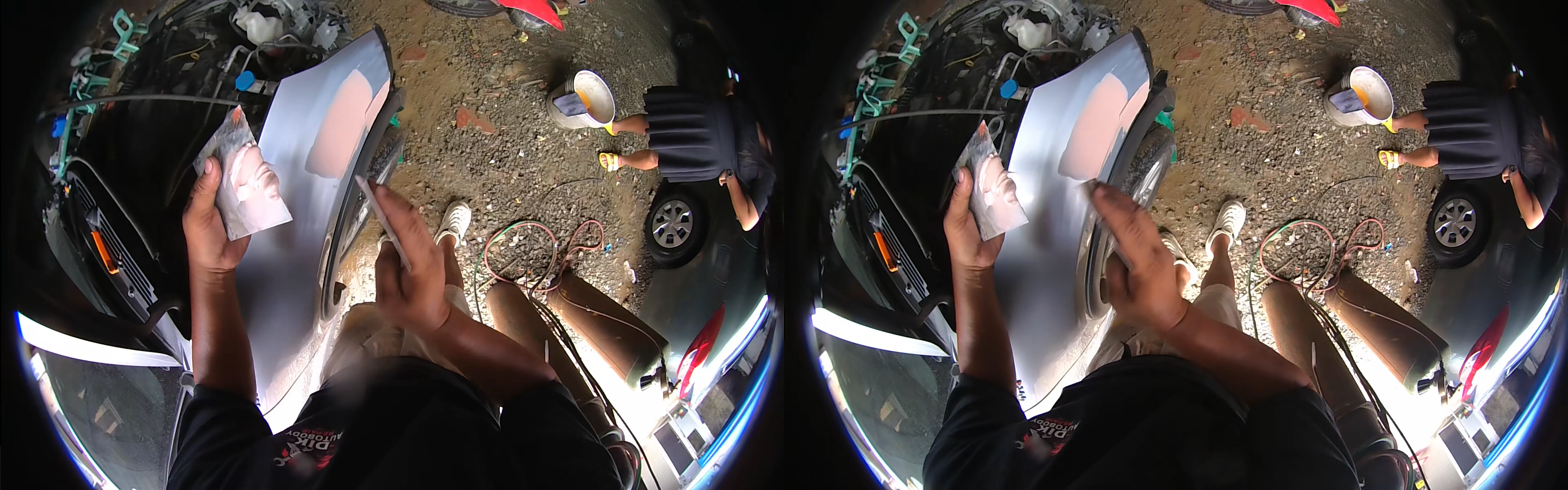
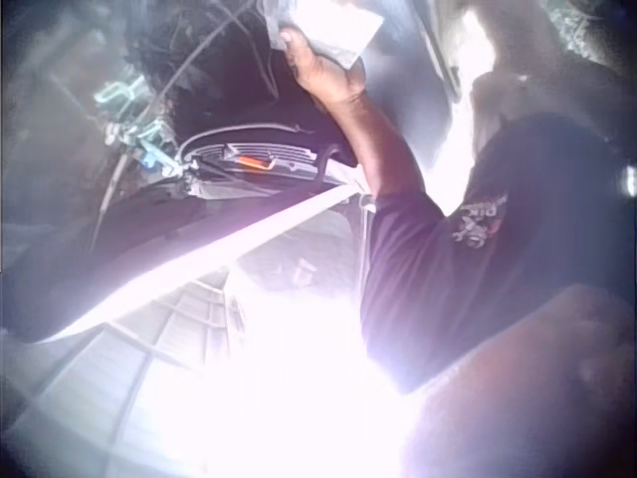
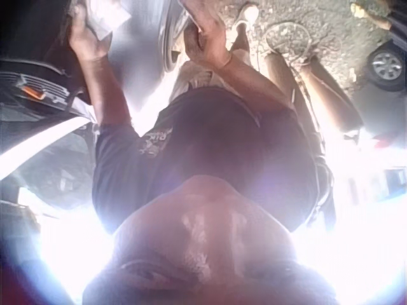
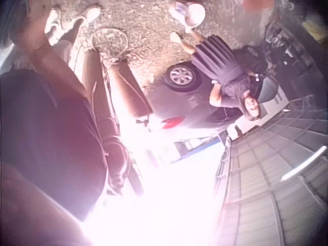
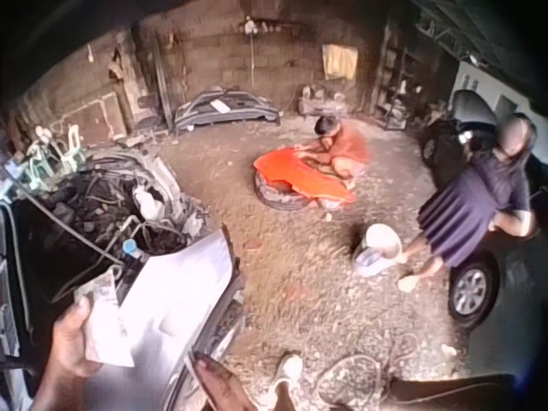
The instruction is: The person applies pink body filler to a car fender using a spreader, smoothing and shaping the material over the damaged area.
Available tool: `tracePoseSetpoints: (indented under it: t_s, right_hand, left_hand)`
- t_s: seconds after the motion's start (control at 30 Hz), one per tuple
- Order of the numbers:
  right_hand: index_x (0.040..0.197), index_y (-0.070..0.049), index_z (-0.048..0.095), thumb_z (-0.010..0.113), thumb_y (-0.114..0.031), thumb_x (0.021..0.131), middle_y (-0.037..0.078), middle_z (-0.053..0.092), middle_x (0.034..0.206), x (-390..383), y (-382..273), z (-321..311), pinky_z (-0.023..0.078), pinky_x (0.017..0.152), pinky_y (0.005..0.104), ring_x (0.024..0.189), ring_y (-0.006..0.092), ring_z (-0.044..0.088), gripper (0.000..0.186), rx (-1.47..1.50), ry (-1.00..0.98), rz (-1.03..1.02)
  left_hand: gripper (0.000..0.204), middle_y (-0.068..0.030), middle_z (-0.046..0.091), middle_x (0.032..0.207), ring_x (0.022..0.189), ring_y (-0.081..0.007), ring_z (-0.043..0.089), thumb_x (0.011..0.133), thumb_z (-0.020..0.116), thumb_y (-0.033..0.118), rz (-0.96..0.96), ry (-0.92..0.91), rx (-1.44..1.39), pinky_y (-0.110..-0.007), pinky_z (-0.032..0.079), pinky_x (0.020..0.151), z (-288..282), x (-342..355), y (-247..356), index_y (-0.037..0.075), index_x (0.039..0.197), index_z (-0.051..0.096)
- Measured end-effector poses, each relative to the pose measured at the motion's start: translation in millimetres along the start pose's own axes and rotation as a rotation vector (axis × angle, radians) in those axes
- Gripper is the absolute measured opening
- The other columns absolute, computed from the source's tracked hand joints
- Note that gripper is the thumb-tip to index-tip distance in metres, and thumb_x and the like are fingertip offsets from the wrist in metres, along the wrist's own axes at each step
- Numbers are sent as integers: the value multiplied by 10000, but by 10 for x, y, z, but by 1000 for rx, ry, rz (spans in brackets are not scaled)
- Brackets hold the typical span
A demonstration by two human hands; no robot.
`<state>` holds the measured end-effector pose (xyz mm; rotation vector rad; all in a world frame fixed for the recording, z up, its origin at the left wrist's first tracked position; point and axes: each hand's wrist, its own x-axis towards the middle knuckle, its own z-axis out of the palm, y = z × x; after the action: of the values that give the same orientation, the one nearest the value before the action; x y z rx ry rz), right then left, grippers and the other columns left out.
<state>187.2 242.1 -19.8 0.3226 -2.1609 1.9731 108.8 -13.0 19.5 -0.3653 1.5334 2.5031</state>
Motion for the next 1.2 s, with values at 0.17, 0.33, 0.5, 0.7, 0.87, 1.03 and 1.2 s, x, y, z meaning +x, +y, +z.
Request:
tracePoseSetpoints:
  t_s: [0.17,0.33,0.5,0.7,0.87,1.03,1.2]
  right_hand:
    - [1361,-155,651,676,-118,876,283,504,1480,75,-290,12,385,1141,609,1422,471,451,487,-68,-136,-390]
    - [1364,-202,640,730,-123,869,267,520,1461,55,-287,-3,387,1125,638,1419,489,445,509,-177,-142,-370]
    - [1429,-184,569,709,-18,837,244,505,1468,84,34,-3,434,1123,574,1425,431,453,630,-298,-73,-324]
    - [1465,-43,486,440,161,788,262,590,1356,393,974,-86,486,1063,385,1252,407,601,709,-79,47,174]
    - [1383,-27,558,476,50,828,283,676,1203,1065,1890,-220,511,975,460,1175,451,630,566,-16,178,488]
    - [1413,-8,542,465,23,879,258,693,1172,1516,2423,-94,497,973,374,1132,367,671,541,-148,185,513]
    - [1415,-54,559,486,0,891,231,691,1206,1640,2657,51,494,987,385,1149,380,662,532,-162,135,528]
  left_hand:
    - [555,-120,675,1250,1134,-226,659,1022,600,405,-6,27,43,-378,508,1014,251,0,-150,13,1410,540]
    - [603,-131,663,1275,1145,-242,653,1008,620,428,-59,0,19,-387,511,1017,471,-12,-192,9,1430,520]
    - [600,-67,670,1229,1050,-183,666,1049,554,442,-48,37,108,-327,543,917,562,61,-250,58,1500,458]
    - [411,-69,729,942,652,-141,678,1055,570,370,33,27,-26,-251,548,538,351,25,-75,24,1274,606]
    - [411,-87,729,935,723,-155,715,1051,580,363,36,57,-34,-262,607,651,158,-87,-6,-4,1232,620]
    - [437,-114,727,907,719,-204,713,1041,590,389,18,107,-93,-294,604,611,-51,-221,-9,-15,1203,633]
    - [445,-107,699,880,719,-186,679,1061,549,407,9,79,-122,-281,583,562,-216,-313,-15,-10,1191,636]
